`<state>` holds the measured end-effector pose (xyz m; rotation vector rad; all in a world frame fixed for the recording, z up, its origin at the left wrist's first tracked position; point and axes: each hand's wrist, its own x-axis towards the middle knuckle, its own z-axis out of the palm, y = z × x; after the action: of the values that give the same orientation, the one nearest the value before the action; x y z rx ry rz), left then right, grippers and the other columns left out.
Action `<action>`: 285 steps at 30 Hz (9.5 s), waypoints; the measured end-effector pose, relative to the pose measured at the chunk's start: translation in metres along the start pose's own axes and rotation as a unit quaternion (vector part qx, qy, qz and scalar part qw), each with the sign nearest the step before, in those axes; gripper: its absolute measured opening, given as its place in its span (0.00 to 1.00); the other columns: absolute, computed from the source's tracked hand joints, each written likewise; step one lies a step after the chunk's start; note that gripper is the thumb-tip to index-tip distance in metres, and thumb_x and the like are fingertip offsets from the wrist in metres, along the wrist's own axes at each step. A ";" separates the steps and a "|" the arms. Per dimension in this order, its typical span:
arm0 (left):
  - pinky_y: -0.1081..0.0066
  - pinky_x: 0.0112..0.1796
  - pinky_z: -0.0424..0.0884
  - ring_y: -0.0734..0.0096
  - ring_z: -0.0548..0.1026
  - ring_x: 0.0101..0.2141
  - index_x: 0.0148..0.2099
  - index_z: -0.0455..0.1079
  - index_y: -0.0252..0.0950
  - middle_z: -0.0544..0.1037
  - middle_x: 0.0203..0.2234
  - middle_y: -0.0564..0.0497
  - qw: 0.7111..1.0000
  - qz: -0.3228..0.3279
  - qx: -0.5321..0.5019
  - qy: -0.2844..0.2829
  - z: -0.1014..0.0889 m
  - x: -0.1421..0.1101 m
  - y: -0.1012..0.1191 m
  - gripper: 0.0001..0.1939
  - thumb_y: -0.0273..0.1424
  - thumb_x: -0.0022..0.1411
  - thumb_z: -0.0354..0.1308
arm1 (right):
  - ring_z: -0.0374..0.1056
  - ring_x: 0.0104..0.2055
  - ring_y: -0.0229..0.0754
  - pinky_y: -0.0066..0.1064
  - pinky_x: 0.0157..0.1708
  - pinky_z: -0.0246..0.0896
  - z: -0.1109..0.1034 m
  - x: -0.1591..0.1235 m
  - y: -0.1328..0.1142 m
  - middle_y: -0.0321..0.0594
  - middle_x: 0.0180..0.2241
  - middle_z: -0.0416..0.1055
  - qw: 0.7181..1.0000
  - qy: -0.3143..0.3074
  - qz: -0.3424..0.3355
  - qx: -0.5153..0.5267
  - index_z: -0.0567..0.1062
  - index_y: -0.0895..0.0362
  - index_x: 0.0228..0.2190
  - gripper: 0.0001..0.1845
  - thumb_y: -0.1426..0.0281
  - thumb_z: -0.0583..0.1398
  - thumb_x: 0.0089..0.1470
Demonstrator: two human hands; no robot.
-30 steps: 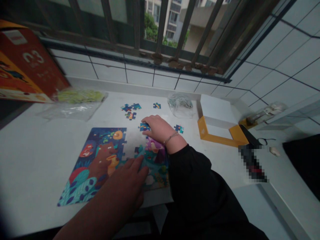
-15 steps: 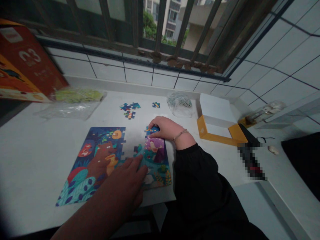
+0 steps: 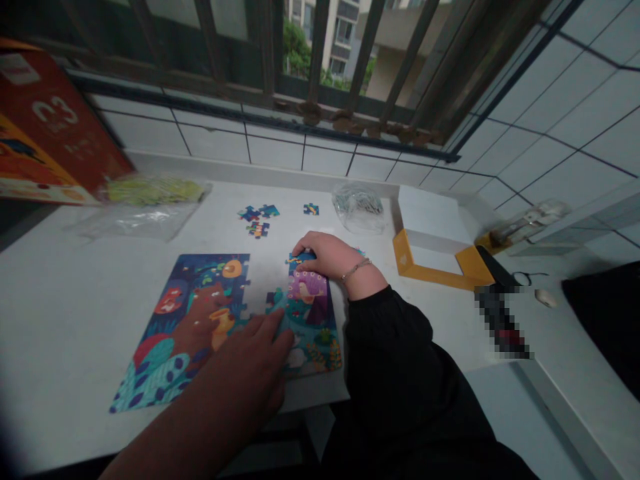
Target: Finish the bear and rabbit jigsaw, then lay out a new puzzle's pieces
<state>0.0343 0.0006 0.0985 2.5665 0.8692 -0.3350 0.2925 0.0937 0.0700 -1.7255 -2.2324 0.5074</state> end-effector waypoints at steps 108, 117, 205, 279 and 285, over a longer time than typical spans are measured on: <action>0.40 0.65 0.68 0.38 0.67 0.67 0.59 0.73 0.38 0.73 0.66 0.37 0.998 0.011 -0.048 0.048 0.017 0.001 -0.009 0.24 0.24 0.60 0.61 | 0.65 0.69 0.58 0.55 0.71 0.57 0.051 0.044 -0.040 0.52 0.66 0.74 0.992 0.081 -0.016 -0.101 0.77 0.55 0.63 0.21 0.60 0.56 0.77; 0.38 0.65 0.68 0.34 0.67 0.68 0.59 0.73 0.36 0.70 0.68 0.33 0.998 0.011 -0.047 0.037 0.016 0.000 -0.010 0.25 0.24 0.58 0.61 | 0.69 0.56 0.57 0.46 0.57 0.66 0.044 0.043 -0.030 0.52 0.51 0.79 0.985 0.139 0.031 -0.102 0.78 0.56 0.39 0.07 0.65 0.66 0.69; 0.49 0.53 0.81 0.41 0.76 0.61 0.61 0.76 0.33 0.75 0.64 0.32 0.999 0.005 0.002 0.050 0.001 0.000 0.000 0.21 0.24 0.67 0.59 | 0.69 0.61 0.55 0.44 0.56 0.68 0.027 0.155 -0.057 0.49 0.68 0.72 0.976 -0.023 -0.043 -0.213 0.72 0.53 0.68 0.31 0.82 0.54 0.68; 0.47 0.54 0.80 0.42 0.76 0.59 0.57 0.79 0.32 0.78 0.56 0.33 0.997 -0.017 -0.009 0.072 0.015 0.007 0.012 0.18 0.24 0.75 0.50 | 0.61 0.26 0.35 0.28 0.28 0.57 0.036 -0.007 -0.063 0.26 0.24 0.65 0.962 -0.039 0.057 0.265 0.83 0.53 0.51 0.13 0.69 0.66 0.66; 0.50 0.54 0.80 0.44 0.76 0.60 0.57 0.80 0.33 0.79 0.57 0.34 0.997 -0.020 -0.010 0.075 0.014 0.005 0.012 0.19 0.24 0.76 0.49 | 0.64 0.28 0.34 0.27 0.29 0.61 0.038 -0.007 -0.067 0.28 0.27 0.70 0.945 -0.060 0.057 0.315 0.81 0.55 0.51 0.14 0.71 0.67 0.64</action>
<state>0.0448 -0.0120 0.0879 2.5853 0.9737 -0.1457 0.2200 0.0672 0.0646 -1.4999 -1.7553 1.2255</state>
